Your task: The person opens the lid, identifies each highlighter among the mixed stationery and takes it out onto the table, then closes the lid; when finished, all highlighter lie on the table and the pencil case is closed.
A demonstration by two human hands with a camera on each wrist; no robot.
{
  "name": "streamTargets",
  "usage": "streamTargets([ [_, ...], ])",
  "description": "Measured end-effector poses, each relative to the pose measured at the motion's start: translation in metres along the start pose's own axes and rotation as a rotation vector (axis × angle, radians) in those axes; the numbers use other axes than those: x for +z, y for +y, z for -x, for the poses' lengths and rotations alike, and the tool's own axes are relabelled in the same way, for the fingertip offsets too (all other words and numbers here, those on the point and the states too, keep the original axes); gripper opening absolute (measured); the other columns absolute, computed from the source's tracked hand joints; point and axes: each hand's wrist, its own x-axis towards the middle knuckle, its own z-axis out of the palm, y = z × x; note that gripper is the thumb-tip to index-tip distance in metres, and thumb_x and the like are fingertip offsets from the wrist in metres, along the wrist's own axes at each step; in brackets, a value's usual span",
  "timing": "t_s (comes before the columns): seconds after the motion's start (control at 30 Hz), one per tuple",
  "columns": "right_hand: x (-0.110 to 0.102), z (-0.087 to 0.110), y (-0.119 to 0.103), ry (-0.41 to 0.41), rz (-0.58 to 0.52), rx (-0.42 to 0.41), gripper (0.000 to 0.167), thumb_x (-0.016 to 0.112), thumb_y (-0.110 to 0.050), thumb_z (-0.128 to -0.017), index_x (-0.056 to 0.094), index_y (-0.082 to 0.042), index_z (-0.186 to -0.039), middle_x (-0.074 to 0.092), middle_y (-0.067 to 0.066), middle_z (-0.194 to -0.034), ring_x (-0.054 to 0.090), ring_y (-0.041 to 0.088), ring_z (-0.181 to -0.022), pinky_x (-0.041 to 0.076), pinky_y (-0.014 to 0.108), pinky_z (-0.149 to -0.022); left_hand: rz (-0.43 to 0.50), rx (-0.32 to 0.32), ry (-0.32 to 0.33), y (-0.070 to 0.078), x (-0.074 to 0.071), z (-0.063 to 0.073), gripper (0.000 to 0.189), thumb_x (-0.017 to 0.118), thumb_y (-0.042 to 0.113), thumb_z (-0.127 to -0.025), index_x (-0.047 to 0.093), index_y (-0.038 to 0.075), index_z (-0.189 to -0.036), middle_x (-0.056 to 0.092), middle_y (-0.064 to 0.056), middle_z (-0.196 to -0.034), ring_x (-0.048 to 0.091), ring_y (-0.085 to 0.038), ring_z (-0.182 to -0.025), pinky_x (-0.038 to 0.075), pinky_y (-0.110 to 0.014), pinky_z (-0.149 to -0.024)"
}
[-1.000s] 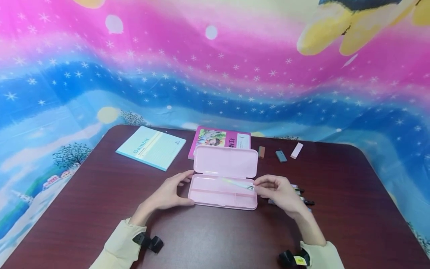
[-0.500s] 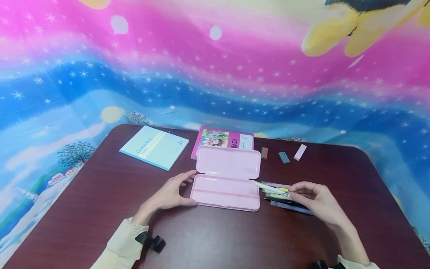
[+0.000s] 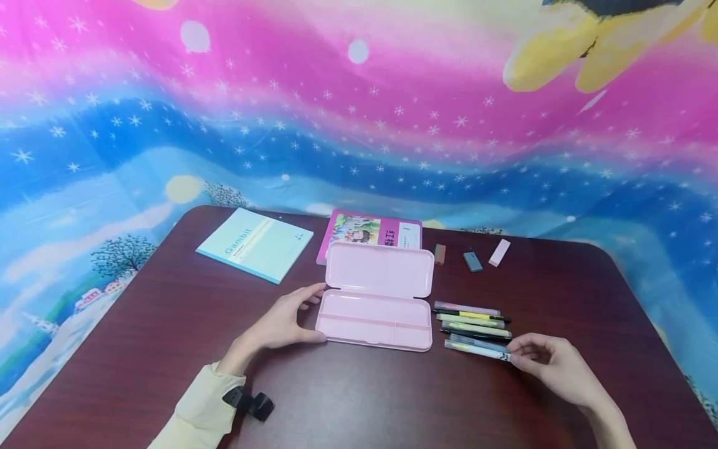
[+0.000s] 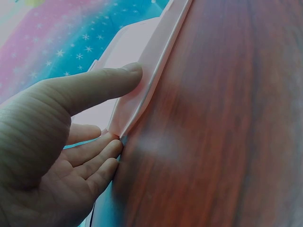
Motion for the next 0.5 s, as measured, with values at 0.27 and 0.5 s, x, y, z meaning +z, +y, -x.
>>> streamTargets([
  [0.27, 0.004, 0.0012, 0.007, 0.067, 0.151, 0.014, 0.012, 0.071, -0.01, -0.086, 0.068, -0.008, -0.097, 0.068, -0.004, -0.085, 0.061, 0.0, -0.074, 0.051, 0.023, -0.062, 0.002, 0.009, 0.005, 0.0005, -0.0004, 0.0011, 0.092, 0.087, 0.024, -0.068, 0.038, -0.001, -0.143, 0.055, -0.009, -0.128, 0.053, -0.022, -0.112, 0.046, -0.04, -0.095],
  [0.5, 0.0062, -0.0035, 0.0041, 0.109, 0.228, 0.08, 0.015, 0.073, -0.016, -0.085, 0.068, -0.008, -0.096, 0.067, 0.001, -0.086, 0.059, 0.002, -0.07, 0.049, 0.023, -0.06, 0.01, 0.007, 0.0, 0.001, -0.0001, 0.0009, 0.092, 0.087, 0.025, -0.069, 0.038, -0.001, -0.143, 0.054, -0.01, -0.128, 0.052, -0.022, -0.113, 0.046, -0.04, -0.095],
])
